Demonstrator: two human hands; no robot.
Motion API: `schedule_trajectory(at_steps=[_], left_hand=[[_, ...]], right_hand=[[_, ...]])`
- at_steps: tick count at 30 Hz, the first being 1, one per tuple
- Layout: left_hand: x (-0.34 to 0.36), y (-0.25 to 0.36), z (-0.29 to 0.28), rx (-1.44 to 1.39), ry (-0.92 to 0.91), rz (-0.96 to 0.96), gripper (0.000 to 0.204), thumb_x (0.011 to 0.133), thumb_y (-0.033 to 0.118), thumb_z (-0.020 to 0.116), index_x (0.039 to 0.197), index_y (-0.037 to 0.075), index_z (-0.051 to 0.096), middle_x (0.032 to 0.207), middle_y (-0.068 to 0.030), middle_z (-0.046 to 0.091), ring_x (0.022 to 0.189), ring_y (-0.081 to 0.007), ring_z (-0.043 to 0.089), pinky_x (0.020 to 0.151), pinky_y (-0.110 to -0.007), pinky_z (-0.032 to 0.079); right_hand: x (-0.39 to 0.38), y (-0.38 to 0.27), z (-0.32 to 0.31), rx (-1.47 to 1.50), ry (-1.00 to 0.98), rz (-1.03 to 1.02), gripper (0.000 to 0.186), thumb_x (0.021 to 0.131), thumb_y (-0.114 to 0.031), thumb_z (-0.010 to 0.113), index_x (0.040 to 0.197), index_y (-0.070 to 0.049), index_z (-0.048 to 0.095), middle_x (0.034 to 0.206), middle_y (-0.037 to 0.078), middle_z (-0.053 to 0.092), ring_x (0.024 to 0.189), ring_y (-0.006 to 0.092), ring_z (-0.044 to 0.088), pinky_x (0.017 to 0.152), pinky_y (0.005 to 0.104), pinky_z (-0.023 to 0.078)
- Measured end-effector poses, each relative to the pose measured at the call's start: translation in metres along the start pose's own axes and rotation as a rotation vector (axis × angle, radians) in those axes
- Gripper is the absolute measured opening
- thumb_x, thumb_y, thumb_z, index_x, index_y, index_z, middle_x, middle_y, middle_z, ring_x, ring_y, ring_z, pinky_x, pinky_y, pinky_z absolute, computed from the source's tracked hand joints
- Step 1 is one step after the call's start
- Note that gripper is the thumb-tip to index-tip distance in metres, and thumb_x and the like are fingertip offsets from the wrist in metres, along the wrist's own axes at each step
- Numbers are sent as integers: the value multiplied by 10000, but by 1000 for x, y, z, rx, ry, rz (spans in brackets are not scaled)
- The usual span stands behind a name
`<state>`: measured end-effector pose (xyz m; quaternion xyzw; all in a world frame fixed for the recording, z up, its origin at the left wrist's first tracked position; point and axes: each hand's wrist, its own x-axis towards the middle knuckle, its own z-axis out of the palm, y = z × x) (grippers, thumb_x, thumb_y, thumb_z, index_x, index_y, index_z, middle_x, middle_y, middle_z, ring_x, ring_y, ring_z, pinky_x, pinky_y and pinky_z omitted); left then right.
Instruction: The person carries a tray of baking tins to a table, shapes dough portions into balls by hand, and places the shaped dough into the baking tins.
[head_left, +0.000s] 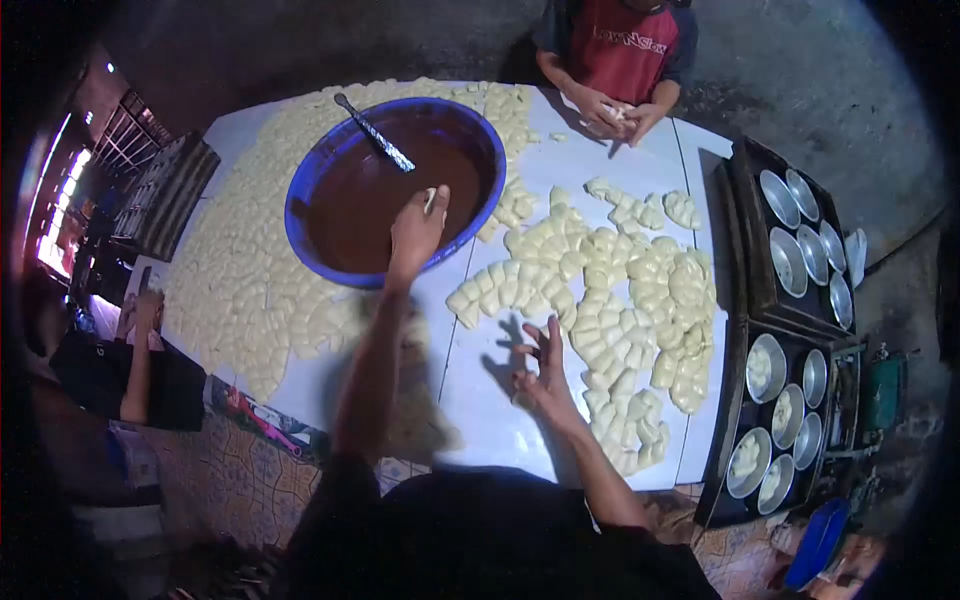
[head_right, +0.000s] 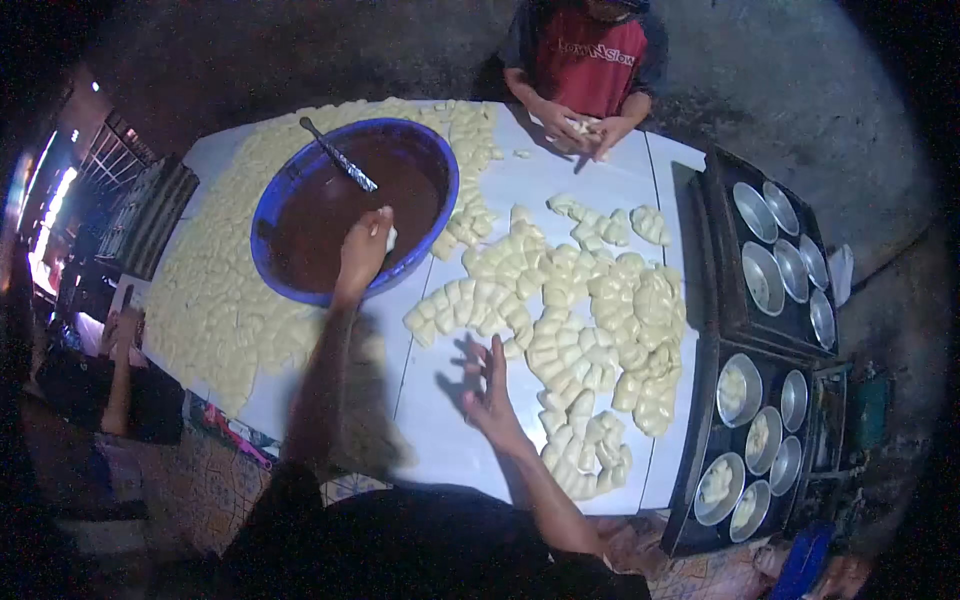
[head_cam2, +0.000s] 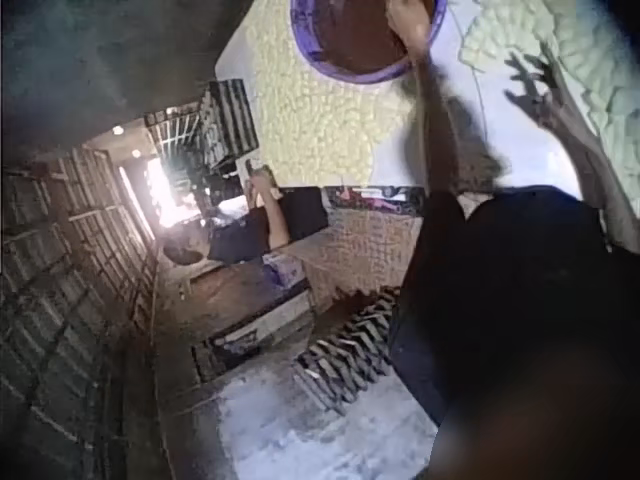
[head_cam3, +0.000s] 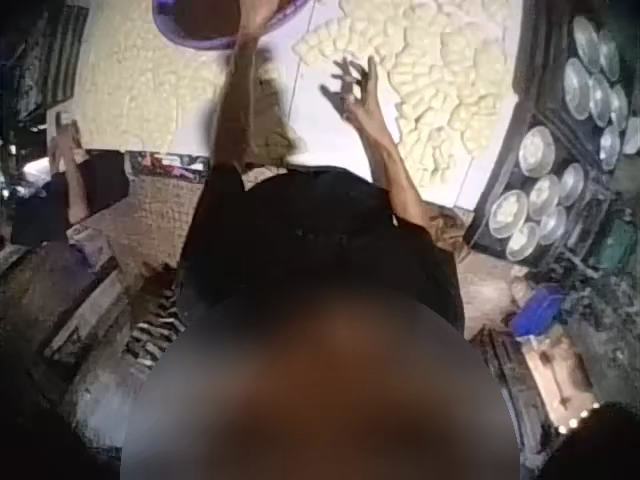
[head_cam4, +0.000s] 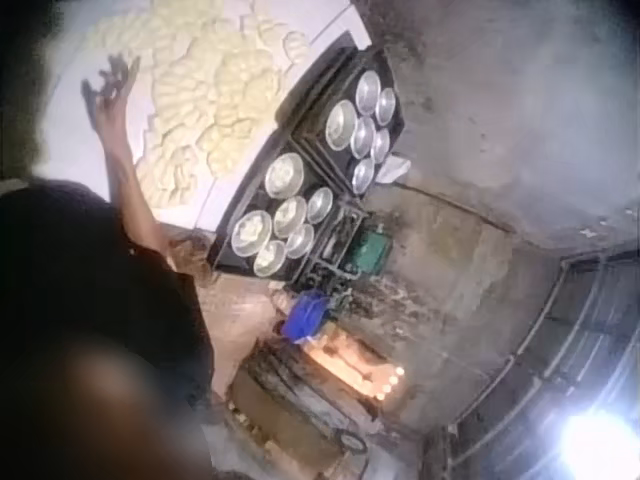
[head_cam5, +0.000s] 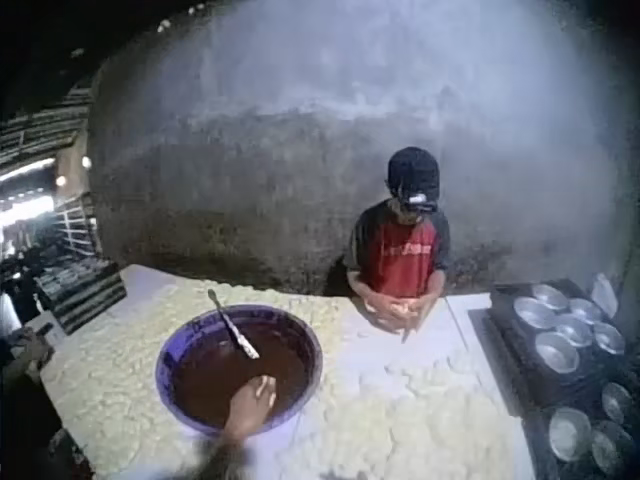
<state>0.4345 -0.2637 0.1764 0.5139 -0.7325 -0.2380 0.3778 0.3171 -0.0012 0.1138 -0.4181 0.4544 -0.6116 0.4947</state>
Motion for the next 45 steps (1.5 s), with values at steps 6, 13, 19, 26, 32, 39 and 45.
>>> schedule_trajectory(at_steps=[6,13,19,26,32,39,45], left_hand=[[35,-50,10,257,-560,-249,925,869,739,154,945,-40,647,920,-204,631,848,-370,601,888,-468,387],[-99,38,-12,-1087,-823,-583,747,914,647,341,1248,5,528,1029,-148,646,956,-220,617,866,-355,471],[-188,58,-1,-974,-246,-778,465,902,308,553,1262,15,524,988,-94,626,886,-175,607,854,-297,469],[-212,36,-9,-544,-538,-153,287,832,62,637,1092,-53,601,915,-104,598,803,-155,615,711,-276,503],[-222,55,-8,-818,-581,-417,186,855,91,663,960,-61,643,956,-92,591,848,-147,608,678,-244,534],[-250,42,13,-615,-455,-257,264,838,54,671,1056,-22,544,985,-66,590,872,-124,601,722,-261,526],[-240,49,-7,-976,-711,-142,666,740,-159,551,1312,42,275,1175,-137,392,1090,-268,557,904,-344,473]], right_hand=[[3,34,-12,214,59,53,818,920,-139,536,1492,-206,-45,1427,156,305,1089,198,472,785,299,490],[29,21,-4,858,175,315,501,968,-225,507,1396,-18,353,1095,101,572,863,109,563,728,218,479],[10,10,12,110,428,195,234,870,-40,609,1102,-15,607,815,21,576,662,99,523,563,194,413],[-14,-25,-3,-552,123,-315,262,767,-5,638,1028,-22,657,1113,143,587,1001,265,557,849,328,451],[-29,-59,7,-396,170,-305,211,815,-13,634,1022,14,658,1057,146,625,944,213,612,758,294,489],[-44,-37,1,-270,343,128,345,855,-90,637,1186,-9,583,962,89,663,814,156,599,688,271,490],[-35,-18,-31,311,-248,592,484,905,-87,543,1371,-43,420,1191,94,586,858,173,613,721,286,527]])
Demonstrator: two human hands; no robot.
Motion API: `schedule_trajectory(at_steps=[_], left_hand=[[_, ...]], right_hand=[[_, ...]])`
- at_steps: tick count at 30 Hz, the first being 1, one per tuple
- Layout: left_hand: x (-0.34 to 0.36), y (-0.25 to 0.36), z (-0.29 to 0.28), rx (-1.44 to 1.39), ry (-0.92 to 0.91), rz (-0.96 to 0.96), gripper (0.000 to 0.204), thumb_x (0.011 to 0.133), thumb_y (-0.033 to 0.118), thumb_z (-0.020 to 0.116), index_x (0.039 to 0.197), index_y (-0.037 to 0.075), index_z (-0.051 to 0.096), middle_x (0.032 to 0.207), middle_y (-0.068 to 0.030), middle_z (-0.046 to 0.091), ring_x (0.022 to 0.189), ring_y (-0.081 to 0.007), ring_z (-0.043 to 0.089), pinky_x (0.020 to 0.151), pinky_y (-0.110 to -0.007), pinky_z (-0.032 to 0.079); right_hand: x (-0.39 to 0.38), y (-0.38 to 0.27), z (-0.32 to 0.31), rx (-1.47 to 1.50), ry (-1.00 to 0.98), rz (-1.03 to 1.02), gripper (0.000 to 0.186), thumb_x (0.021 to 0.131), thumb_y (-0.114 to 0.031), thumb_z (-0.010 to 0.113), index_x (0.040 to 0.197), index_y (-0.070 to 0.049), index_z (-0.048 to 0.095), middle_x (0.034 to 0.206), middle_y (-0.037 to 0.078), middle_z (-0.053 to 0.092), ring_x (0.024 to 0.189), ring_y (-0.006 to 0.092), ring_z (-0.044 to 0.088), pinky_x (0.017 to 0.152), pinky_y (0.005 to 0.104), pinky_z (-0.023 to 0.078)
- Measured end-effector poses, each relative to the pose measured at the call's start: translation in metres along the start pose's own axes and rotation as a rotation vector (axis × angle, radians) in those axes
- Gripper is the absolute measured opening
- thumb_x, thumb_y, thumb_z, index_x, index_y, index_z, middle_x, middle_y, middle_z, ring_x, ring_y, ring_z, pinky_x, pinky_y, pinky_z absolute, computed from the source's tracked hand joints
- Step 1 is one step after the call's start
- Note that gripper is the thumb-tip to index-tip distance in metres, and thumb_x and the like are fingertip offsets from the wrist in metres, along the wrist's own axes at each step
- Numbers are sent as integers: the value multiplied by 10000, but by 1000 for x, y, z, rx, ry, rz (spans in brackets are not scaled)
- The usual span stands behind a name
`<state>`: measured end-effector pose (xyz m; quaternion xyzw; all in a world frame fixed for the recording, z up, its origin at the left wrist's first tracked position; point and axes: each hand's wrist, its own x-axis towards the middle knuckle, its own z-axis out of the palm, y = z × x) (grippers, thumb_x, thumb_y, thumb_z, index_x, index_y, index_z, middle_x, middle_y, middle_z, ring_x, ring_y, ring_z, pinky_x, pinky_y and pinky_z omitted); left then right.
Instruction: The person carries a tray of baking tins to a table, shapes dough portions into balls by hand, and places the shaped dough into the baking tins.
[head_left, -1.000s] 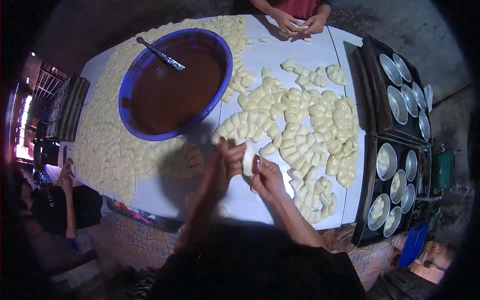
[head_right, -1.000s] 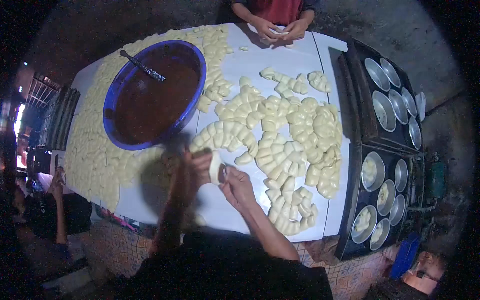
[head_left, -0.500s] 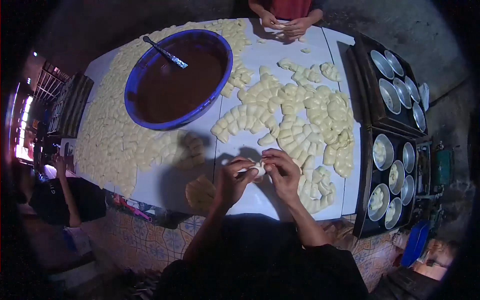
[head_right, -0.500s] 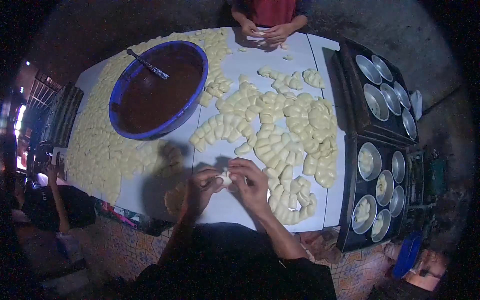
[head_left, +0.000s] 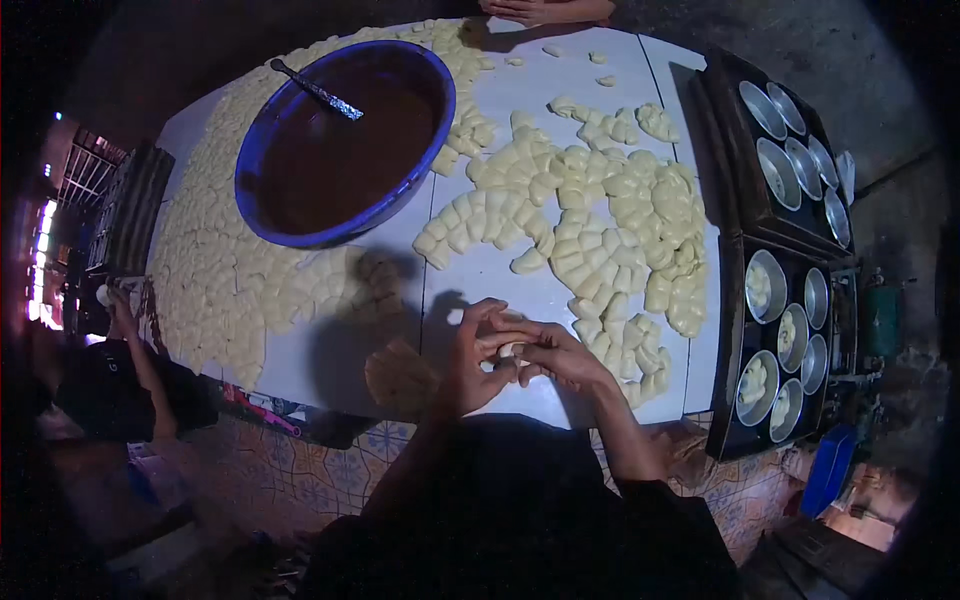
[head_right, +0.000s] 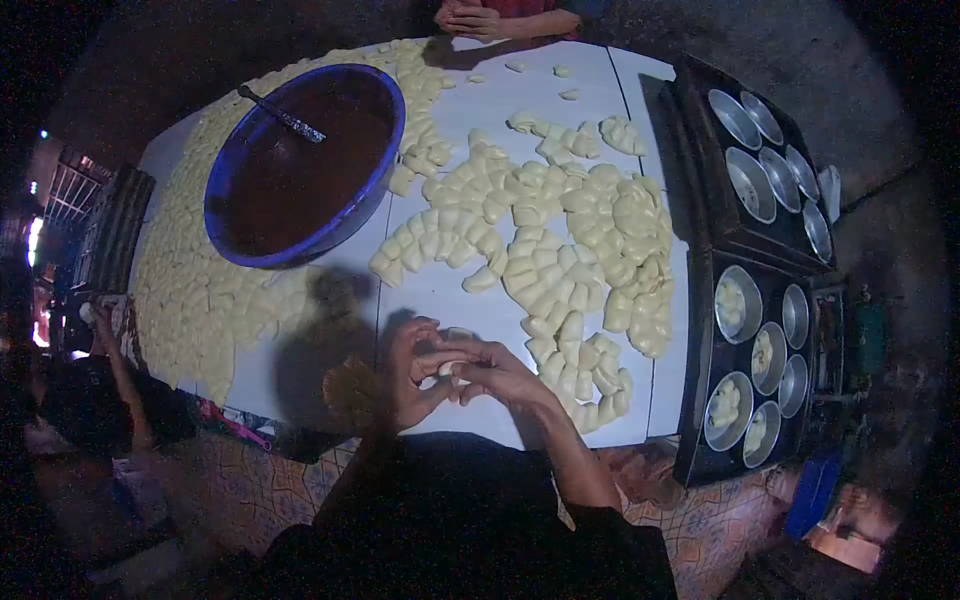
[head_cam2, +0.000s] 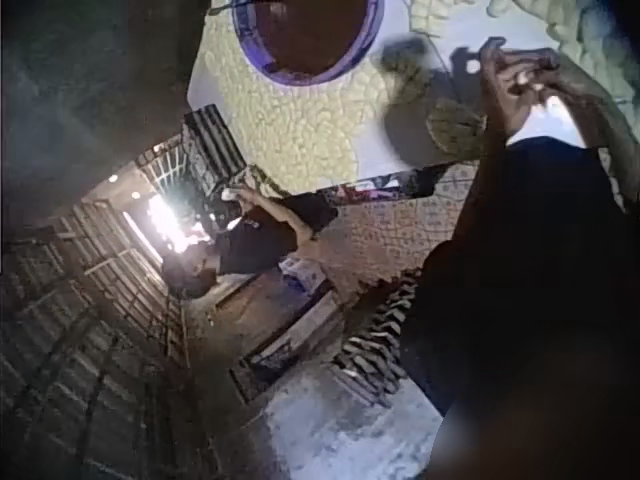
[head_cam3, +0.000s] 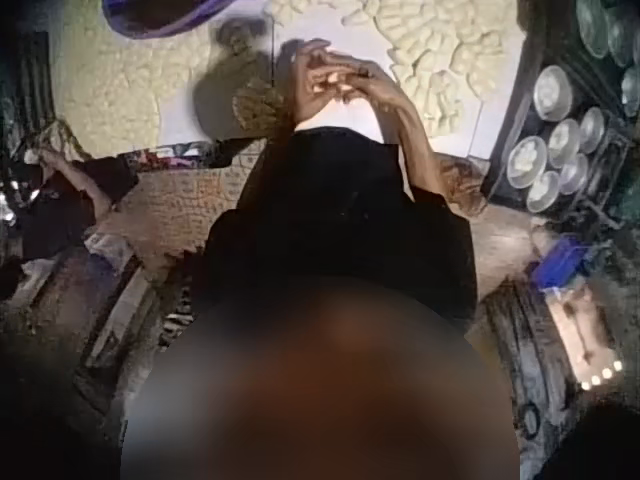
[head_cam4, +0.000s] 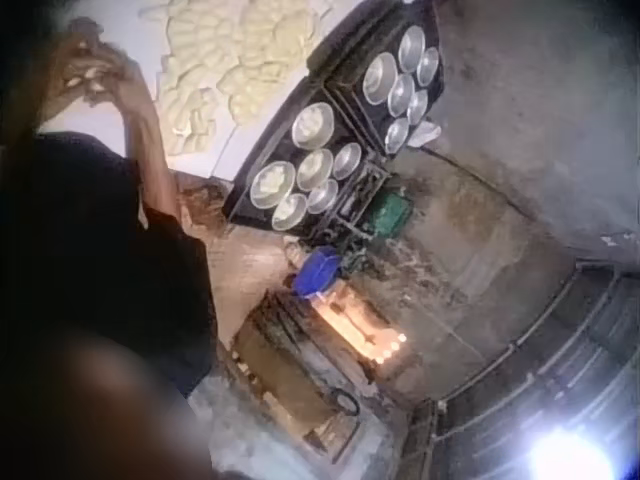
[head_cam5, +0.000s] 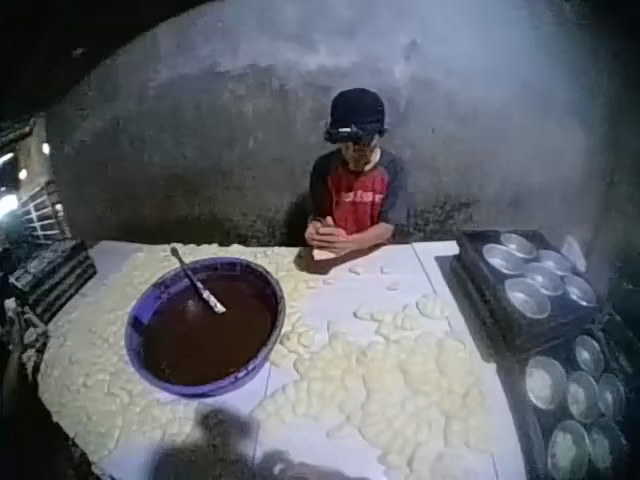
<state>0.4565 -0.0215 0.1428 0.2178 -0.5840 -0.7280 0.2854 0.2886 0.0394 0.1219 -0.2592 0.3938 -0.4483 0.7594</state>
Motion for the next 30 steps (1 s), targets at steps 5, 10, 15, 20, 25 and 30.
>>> schedule_trajectory(at_steps=[5,10,15,20,25,30], left_hand=[[-4,-24,-17,261,520,118,599,745,-58,604,1273,54,343,1226,-120,450,1196,-227,459,1018,-374,352],[-24,-27,-41,104,783,95,523,787,-18,581,1275,44,402,1165,-106,524,1092,-210,526,957,-343,404],[-100,-57,-75,638,998,143,470,858,178,597,1265,1,443,1187,-169,523,1137,-295,497,995,-412,371],[-114,-99,-79,1077,907,41,624,908,334,509,1388,-3,296,1404,-227,346,1310,-376,337,1065,-514,244],[-103,-95,-64,1843,738,-337,745,880,400,528,1435,6,225,1489,-203,240,1380,-346,241,1060,-619,170],[-107,-80,-67,1713,695,-414,816,831,504,563,1445,66,254,1502,-152,248,1394,-352,209,990,-707,189]], right_hand=[[46,18,-27,-577,455,-405,396,834,24,571,1230,10,562,1126,113,632,924,128,584,796,269,488],[57,35,-38,-786,635,-507,343,824,51,525,1164,42,574,1108,180,634,1012,253,617,857,317,473],[59,19,-13,-1111,497,-591,357,765,81,500,1106,39,595,1111,217,605,939,360,613,847,358,478],[92,50,40,-1111,108,-680,280,824,-32,539,1096,1,597,1123,183,586,1000,367,544,876,407,452],[141,92,73,-1208,-37,-609,335,778,-52,623,1107,-17,571,1079,153,574,1018,355,548,896,400,447],[94,67,66,-588,294,-497,151,796,9,643,936,-14,591,915,77,587,837,139,574,691,275,467]])
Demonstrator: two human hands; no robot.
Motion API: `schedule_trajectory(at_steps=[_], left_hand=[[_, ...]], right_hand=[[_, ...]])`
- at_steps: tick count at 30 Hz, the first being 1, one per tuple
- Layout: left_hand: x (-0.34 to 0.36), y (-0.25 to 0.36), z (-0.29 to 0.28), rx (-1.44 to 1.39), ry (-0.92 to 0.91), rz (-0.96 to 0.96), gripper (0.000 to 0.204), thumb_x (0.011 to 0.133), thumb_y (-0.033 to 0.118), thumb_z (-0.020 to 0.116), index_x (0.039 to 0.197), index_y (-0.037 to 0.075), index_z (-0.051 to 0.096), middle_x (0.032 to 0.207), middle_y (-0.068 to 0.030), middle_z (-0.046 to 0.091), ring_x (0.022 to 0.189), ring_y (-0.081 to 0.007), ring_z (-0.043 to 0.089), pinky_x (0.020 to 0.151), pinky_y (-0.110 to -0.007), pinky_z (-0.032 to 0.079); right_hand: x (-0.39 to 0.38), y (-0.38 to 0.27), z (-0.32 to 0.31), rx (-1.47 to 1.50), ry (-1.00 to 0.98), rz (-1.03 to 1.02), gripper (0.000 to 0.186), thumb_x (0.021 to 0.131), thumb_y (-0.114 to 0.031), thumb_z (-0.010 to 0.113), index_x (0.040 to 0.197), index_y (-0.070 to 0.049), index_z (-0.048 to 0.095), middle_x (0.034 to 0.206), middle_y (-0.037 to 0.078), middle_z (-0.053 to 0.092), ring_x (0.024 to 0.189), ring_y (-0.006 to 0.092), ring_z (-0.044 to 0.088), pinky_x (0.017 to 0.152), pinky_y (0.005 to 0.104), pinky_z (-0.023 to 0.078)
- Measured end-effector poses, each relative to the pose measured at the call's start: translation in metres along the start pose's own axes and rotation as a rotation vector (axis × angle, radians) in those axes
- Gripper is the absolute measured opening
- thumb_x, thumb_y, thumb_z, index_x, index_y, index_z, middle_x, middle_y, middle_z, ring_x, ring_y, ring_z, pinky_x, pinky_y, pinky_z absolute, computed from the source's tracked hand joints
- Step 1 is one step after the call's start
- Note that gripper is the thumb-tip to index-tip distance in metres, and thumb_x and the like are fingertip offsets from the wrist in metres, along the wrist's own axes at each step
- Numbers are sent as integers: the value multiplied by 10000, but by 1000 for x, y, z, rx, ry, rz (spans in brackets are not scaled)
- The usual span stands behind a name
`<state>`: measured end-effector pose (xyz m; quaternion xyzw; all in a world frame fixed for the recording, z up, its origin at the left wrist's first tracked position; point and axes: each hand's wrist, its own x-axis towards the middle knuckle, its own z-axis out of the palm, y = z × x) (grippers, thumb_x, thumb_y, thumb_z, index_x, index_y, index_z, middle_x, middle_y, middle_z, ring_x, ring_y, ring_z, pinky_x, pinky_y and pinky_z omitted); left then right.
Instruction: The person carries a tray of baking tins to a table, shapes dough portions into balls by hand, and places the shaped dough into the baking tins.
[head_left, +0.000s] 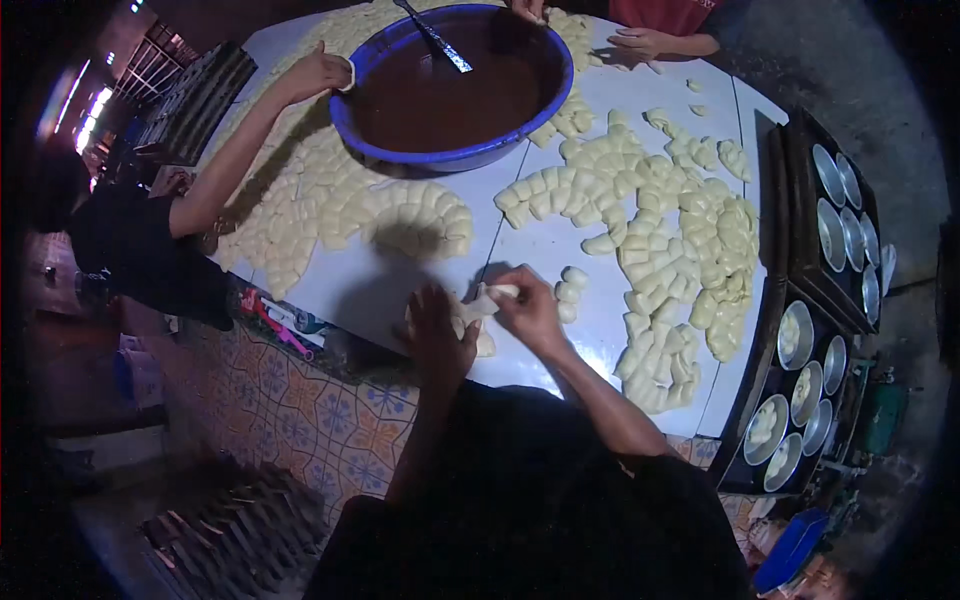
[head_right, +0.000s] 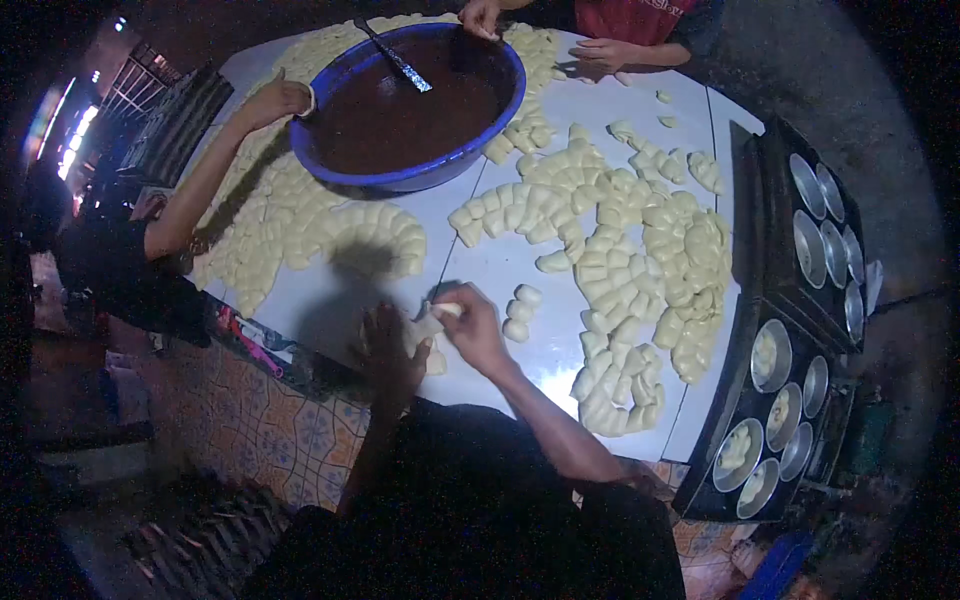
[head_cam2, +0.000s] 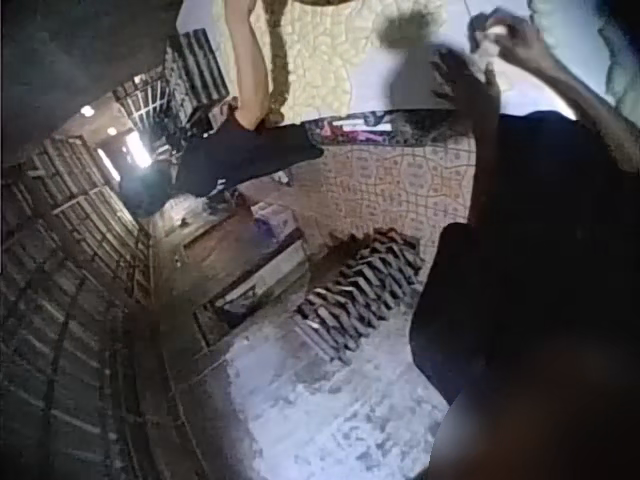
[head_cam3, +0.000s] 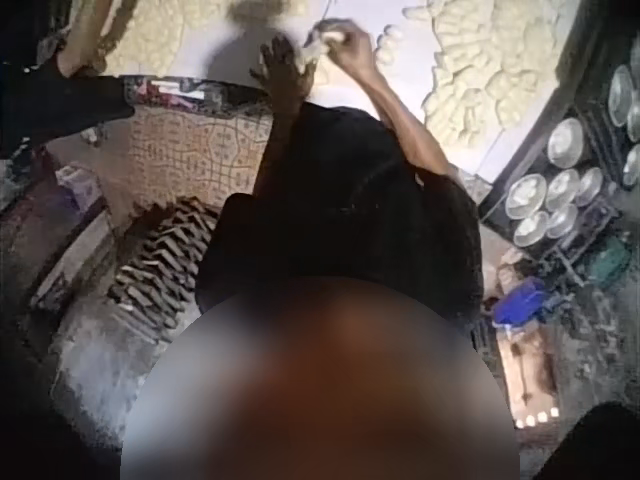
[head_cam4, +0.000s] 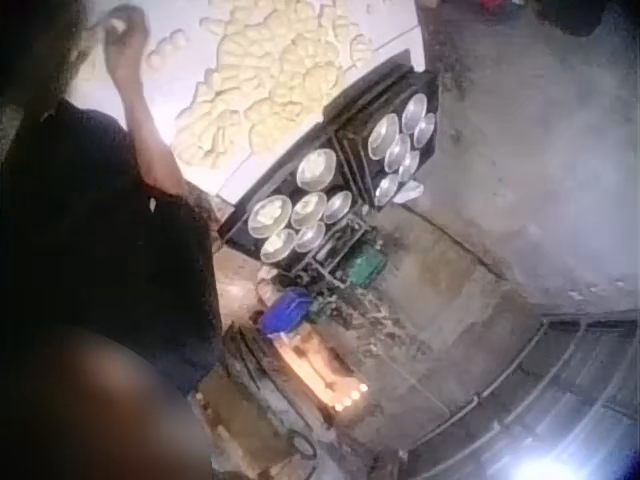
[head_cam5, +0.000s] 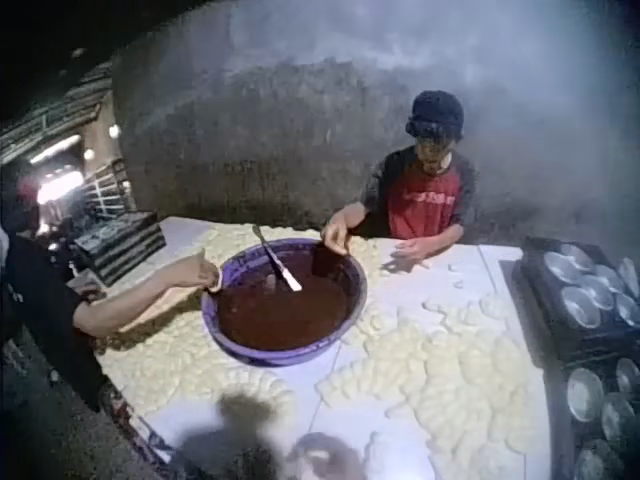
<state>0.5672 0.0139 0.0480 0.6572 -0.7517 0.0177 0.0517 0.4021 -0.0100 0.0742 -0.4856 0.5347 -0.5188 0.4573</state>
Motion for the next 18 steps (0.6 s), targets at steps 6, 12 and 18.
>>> schedule_trajectory(at_steps=[6,12,18], left_hand=[[24,28,-28,-394,-34,-99,778,837,359,613,1451,50,248,1478,-180,285,1385,-354,228,1034,-646,214],[30,100,-99,-1627,-170,276,385,867,55,625,1238,-25,554,1270,-141,543,1164,-202,511,985,-304,386],[24,113,-90,-1658,-213,58,146,820,20,690,938,-59,655,943,-78,649,829,-89,574,738,-218,456]], right_hand=[[-24,-80,-98,225,293,-242,294,849,-41,612,1141,-10,586,1172,97,523,1052,153,526,833,246,458],[-45,-93,-64,-101,357,-257,358,818,-13,657,1172,-31,606,1105,88,530,996,148,538,781,239,475],[-36,-71,-85,-52,291,-190,319,958,-238,499,1110,12,625,1034,103,512,945,191,544,767,302,458]])
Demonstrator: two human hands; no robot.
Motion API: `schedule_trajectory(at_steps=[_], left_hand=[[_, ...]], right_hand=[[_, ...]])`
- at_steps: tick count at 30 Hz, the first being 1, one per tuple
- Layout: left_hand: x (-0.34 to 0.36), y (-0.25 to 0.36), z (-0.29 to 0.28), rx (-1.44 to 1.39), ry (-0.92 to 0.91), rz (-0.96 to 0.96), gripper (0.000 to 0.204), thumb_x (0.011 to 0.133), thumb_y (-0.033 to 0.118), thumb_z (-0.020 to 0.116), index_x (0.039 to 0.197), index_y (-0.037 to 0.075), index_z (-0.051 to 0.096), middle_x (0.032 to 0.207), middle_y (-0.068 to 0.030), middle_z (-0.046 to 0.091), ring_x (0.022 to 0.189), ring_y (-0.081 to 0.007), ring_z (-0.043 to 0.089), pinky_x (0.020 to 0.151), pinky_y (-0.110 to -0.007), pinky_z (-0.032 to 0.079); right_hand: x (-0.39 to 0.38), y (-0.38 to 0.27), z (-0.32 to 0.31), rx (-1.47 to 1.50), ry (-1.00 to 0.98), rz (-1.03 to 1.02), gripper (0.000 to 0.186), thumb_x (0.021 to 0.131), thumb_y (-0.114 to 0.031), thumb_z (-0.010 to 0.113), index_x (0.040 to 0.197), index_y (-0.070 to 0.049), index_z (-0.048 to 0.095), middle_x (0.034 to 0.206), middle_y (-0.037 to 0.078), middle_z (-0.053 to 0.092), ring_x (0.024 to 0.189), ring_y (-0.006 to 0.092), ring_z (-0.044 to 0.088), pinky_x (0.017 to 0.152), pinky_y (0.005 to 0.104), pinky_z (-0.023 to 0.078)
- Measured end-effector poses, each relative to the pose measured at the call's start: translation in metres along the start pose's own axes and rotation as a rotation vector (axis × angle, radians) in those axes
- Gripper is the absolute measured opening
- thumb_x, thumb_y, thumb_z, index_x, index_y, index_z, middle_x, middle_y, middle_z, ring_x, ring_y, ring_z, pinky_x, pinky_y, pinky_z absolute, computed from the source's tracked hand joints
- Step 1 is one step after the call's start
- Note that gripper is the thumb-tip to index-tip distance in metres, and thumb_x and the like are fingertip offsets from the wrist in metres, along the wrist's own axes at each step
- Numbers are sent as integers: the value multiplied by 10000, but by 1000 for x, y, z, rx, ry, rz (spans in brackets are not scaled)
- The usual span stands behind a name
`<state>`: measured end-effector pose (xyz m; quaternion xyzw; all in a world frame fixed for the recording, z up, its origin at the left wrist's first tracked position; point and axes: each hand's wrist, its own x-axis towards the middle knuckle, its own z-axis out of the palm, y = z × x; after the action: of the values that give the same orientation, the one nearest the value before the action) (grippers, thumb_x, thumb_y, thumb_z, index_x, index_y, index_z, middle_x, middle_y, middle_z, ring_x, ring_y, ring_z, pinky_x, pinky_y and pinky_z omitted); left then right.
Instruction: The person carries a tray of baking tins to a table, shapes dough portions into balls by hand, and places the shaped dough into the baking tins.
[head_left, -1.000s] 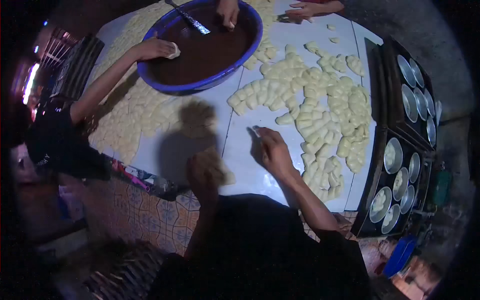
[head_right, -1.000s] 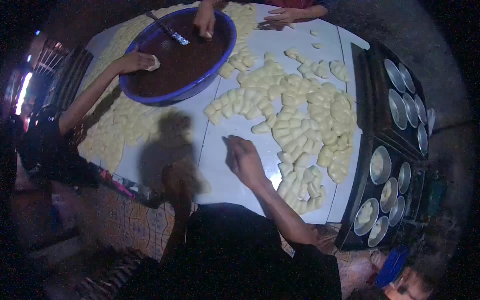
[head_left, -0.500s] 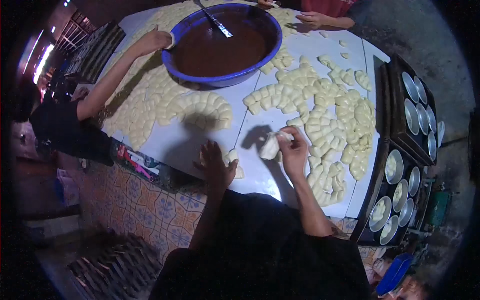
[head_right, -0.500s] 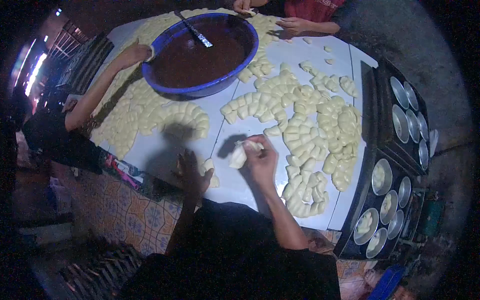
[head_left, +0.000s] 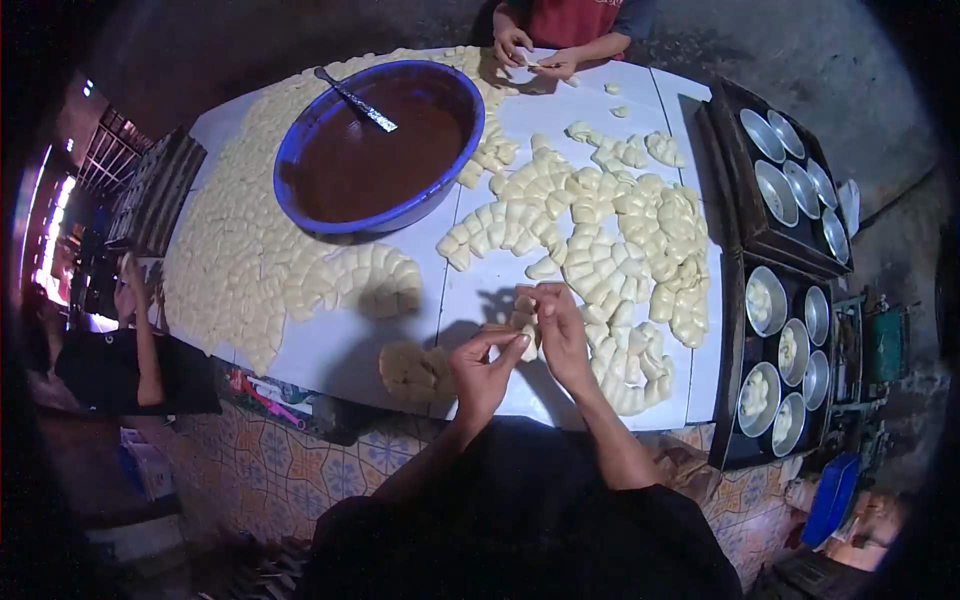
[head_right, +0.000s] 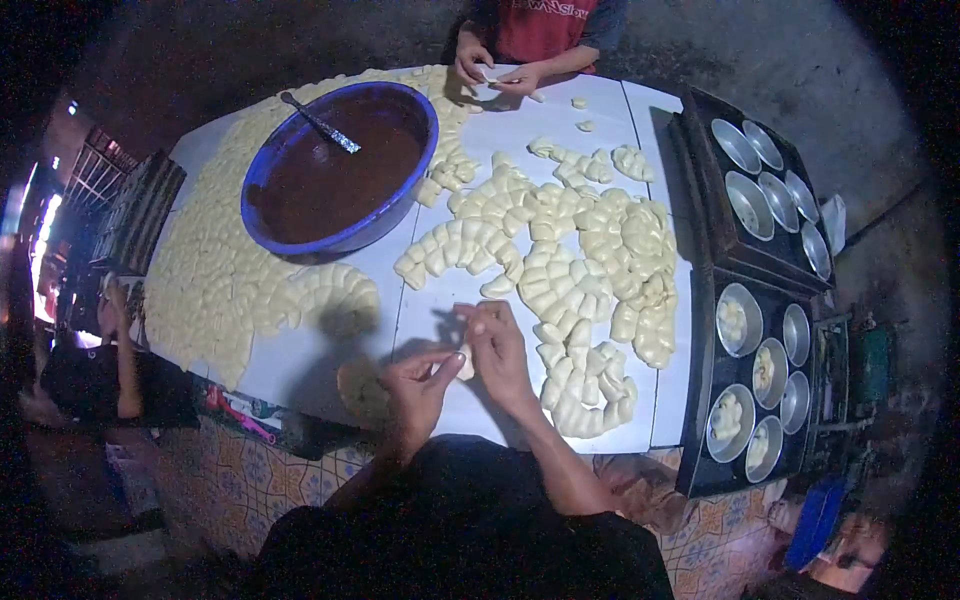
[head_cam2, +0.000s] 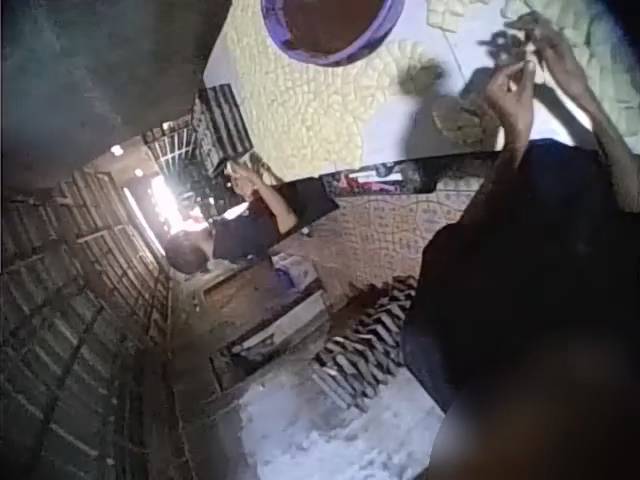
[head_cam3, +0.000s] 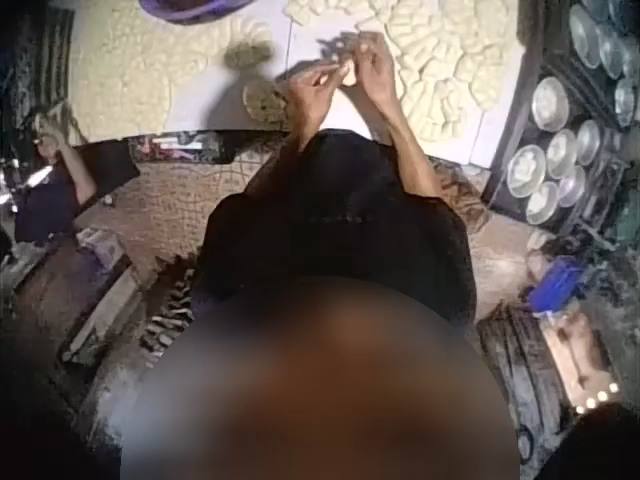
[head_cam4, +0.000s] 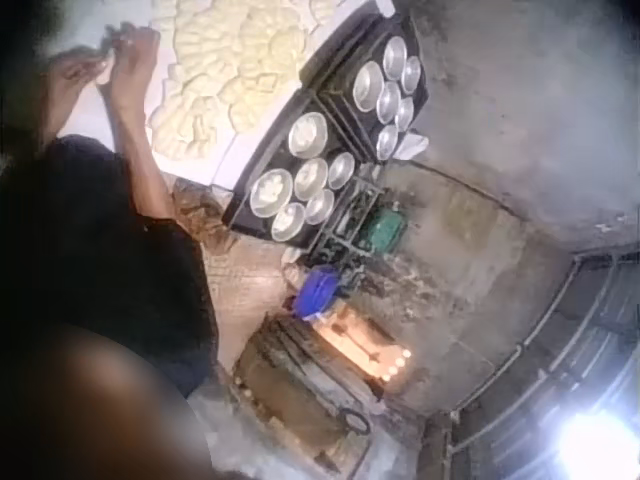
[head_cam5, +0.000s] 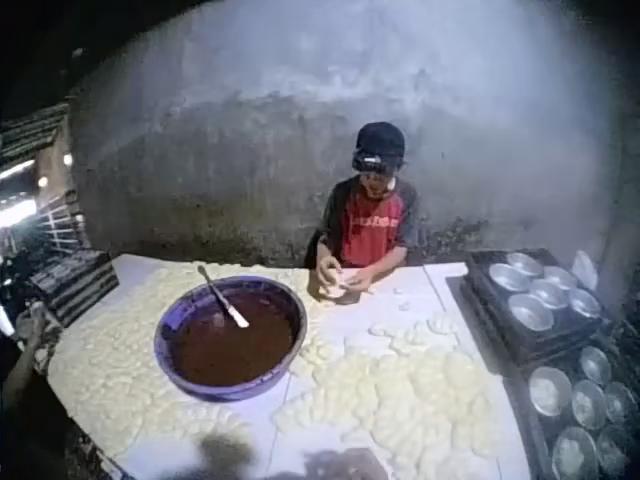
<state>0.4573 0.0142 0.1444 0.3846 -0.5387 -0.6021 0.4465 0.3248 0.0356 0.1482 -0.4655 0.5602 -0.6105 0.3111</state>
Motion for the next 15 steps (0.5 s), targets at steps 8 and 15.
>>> schedule_trajectory(at_steps=[8,15], left_hand=[[21,2,-11,-144,19,-18,389,890,52,609,1249,-46,495,1019,-67,631,918,-95,572,837,-246,456],[13,-18,-21,-94,81,-90,227,864,61,646,1065,-46,643,913,-59,666,813,-80,598,761,-220,471]], right_hand=[[-4,2,12,40,-13,178,297,847,-85,645,1136,-19,615,999,93,562,922,183,586,728,280,503],[5,-8,11,-271,-162,38,289,866,-146,629,1130,-30,618,1047,103,541,884,173,565,669,238,481]])
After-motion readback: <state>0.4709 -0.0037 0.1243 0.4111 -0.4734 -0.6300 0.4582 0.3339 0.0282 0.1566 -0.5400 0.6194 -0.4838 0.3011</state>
